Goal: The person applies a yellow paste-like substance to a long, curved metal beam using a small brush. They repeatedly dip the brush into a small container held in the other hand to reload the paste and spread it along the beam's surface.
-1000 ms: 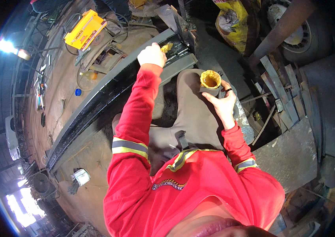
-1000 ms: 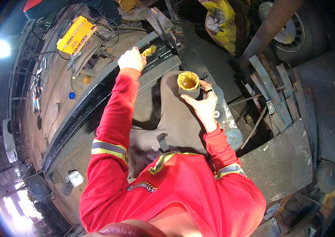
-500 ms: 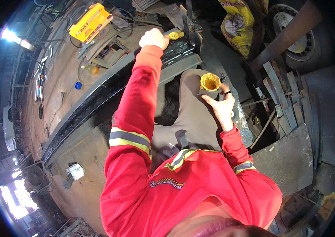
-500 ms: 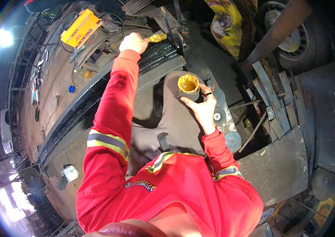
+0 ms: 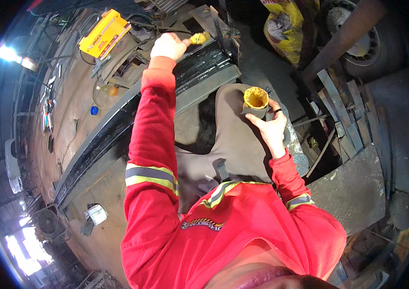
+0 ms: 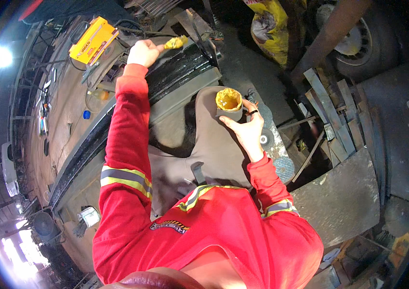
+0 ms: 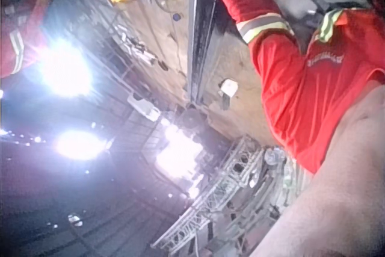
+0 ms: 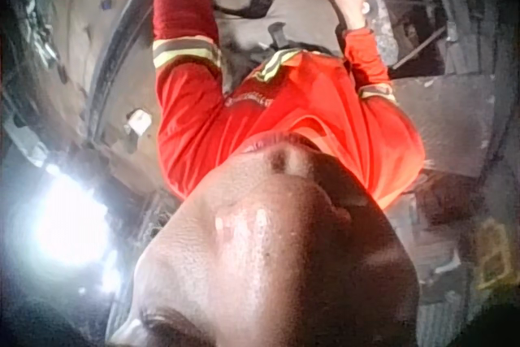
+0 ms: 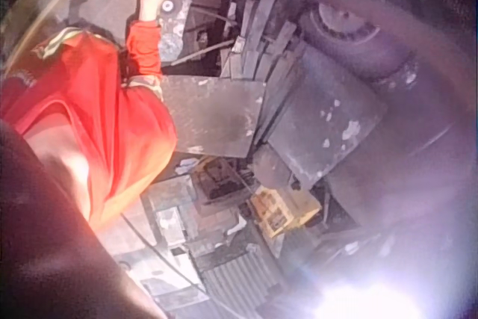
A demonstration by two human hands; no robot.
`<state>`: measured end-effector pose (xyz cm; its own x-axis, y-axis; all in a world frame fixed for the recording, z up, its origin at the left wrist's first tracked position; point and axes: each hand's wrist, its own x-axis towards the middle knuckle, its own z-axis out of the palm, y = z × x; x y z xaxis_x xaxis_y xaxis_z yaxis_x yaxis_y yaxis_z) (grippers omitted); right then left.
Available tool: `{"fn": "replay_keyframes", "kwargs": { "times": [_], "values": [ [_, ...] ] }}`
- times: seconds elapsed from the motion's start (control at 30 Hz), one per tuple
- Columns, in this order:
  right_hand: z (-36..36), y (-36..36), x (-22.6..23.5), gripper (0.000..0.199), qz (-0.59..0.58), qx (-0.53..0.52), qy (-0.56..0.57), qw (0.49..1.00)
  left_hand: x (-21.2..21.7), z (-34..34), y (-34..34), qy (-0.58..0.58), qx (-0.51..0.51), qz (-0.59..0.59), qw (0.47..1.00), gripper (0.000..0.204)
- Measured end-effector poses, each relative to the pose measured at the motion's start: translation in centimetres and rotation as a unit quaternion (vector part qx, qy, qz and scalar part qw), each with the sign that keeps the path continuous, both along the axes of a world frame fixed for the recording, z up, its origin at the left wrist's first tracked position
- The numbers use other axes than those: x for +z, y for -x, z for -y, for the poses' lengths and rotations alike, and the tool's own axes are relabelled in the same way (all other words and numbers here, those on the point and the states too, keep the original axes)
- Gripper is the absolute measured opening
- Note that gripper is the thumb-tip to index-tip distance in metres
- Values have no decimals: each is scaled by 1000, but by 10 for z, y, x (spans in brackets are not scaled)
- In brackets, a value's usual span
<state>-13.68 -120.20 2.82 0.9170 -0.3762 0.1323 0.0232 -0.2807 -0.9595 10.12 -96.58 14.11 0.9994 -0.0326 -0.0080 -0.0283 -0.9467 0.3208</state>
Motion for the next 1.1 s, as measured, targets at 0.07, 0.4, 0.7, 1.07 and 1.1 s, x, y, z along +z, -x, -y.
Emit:
{"fn": "replay_keyframes", "kwargs": {
  "times": [0.07, 0.4, 0.7, 1.07, 1.1],
  "values": [
    [-2, 1, -2, 65, 7, 3, -26, 1000, -3, 15, 2, -65, 23, 50, 996, 38],
    [-3, 2, -7, 68, 7, 9, -3, 1000, -5, 15, 30, -130, -125, 105, 978, 22],
    [-4, -1, 1, 64, 23, 8, -14, 1000, -18, 18, 38, -78, -117, 124, 982, 25],
    [-3, 0, -3, 67, 26, 28, -8, 999, -40, -7, -51, -94, -50, -92, 990, 45],
    [-4, 0, -10, 67, 33, 35, -10, 999, -46, -35, -67, -140, -62, -82, 985, 45]
  ]
}}
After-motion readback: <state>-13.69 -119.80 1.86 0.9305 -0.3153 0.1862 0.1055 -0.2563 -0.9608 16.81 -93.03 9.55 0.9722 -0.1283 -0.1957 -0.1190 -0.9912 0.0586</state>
